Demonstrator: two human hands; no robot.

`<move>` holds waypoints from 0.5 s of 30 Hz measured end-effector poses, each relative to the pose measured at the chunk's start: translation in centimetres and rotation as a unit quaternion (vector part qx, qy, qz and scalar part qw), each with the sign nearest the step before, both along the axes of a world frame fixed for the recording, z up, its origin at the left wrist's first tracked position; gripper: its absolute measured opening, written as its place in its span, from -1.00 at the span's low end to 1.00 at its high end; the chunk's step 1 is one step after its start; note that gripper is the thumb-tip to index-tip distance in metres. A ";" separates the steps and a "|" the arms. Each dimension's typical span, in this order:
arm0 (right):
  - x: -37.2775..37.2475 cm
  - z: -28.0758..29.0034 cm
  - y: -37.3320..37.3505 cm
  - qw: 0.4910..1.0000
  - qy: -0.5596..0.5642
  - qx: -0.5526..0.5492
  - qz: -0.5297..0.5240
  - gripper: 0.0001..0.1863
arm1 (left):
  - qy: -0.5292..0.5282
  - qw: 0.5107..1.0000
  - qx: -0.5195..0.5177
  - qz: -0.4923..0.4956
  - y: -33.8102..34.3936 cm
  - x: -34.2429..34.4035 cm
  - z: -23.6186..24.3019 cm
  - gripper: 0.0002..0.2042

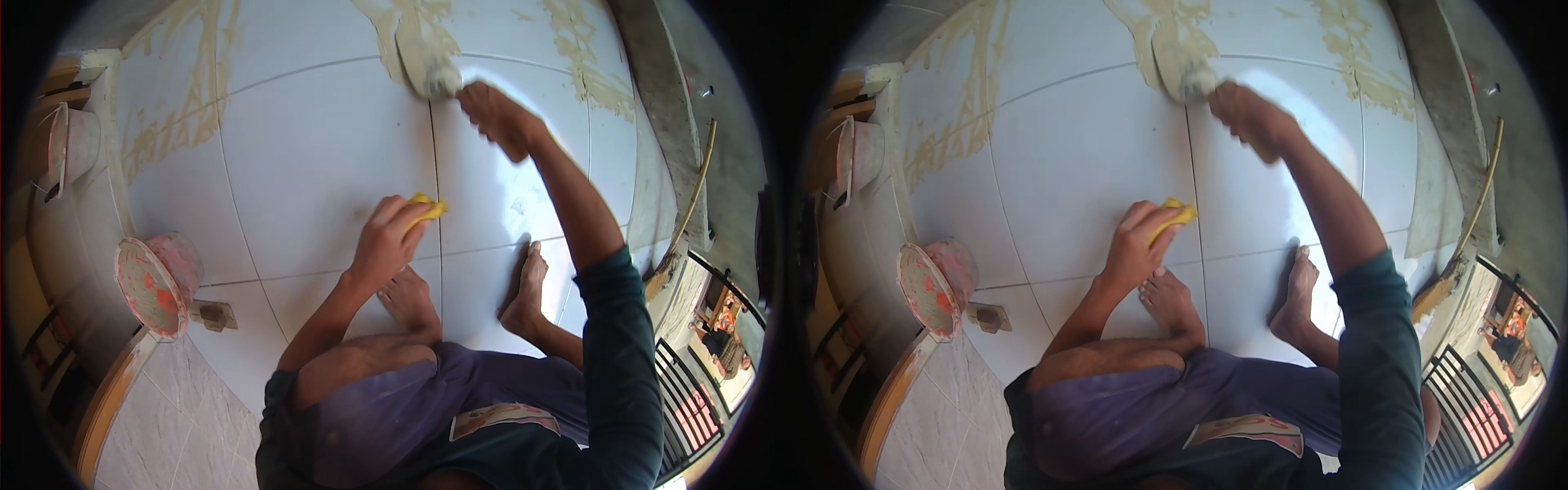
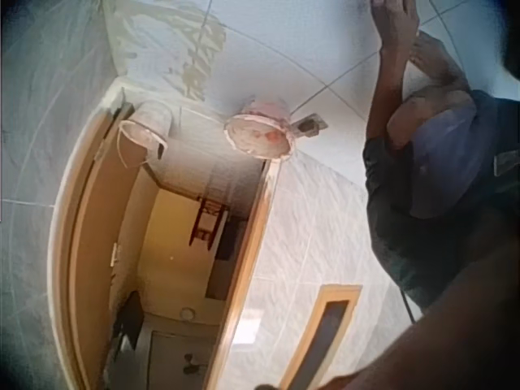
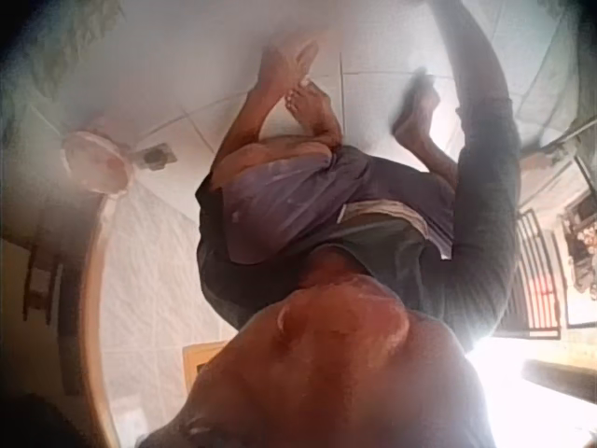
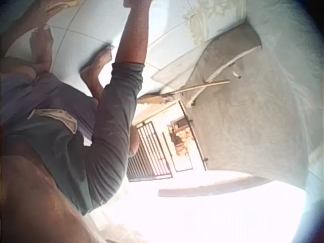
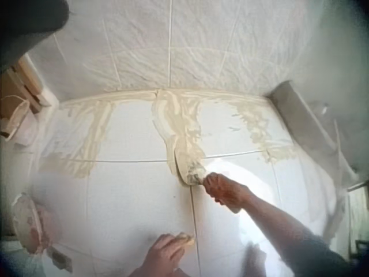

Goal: The person spreads grout over the joints of floor tiles using a trowel, removes excess grout with a metal scraper, and wipes the tile surfaces clean with a yellow sponge.

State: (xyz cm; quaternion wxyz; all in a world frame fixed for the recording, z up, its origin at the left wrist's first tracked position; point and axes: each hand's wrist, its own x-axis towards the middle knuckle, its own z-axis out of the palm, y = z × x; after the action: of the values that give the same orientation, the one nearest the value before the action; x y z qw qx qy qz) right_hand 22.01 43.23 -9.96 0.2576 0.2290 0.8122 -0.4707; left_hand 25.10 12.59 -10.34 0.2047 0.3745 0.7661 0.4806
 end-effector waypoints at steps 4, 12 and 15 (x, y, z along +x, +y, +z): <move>0.2 5.9 -4.7 0.997 -0.073 0.025 0.032 -0.60 | 0.029 0.986 -0.019 0.162 -3.3 -3.0 -1.2 -0.75; -12.1 0.4 5.0 0.992 0.021 0.013 -0.127 -0.58 | -0.163 0.835 0.132 0.509 -10.2 -5.9 -4.5 -0.67; -12.0 1.2 2.6 1.000 0.022 0.007 -0.016 -0.62 | -0.127 0.820 0.131 0.542 -14.5 -6.0 -7.2 -0.63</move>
State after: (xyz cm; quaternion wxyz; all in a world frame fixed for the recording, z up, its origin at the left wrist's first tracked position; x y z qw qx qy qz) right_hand 10.06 45.84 -8.79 0.2303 0.2334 0.8174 -0.4737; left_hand 19.12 -1.93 -17.50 -0.0438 -0.1420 0.7423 0.6533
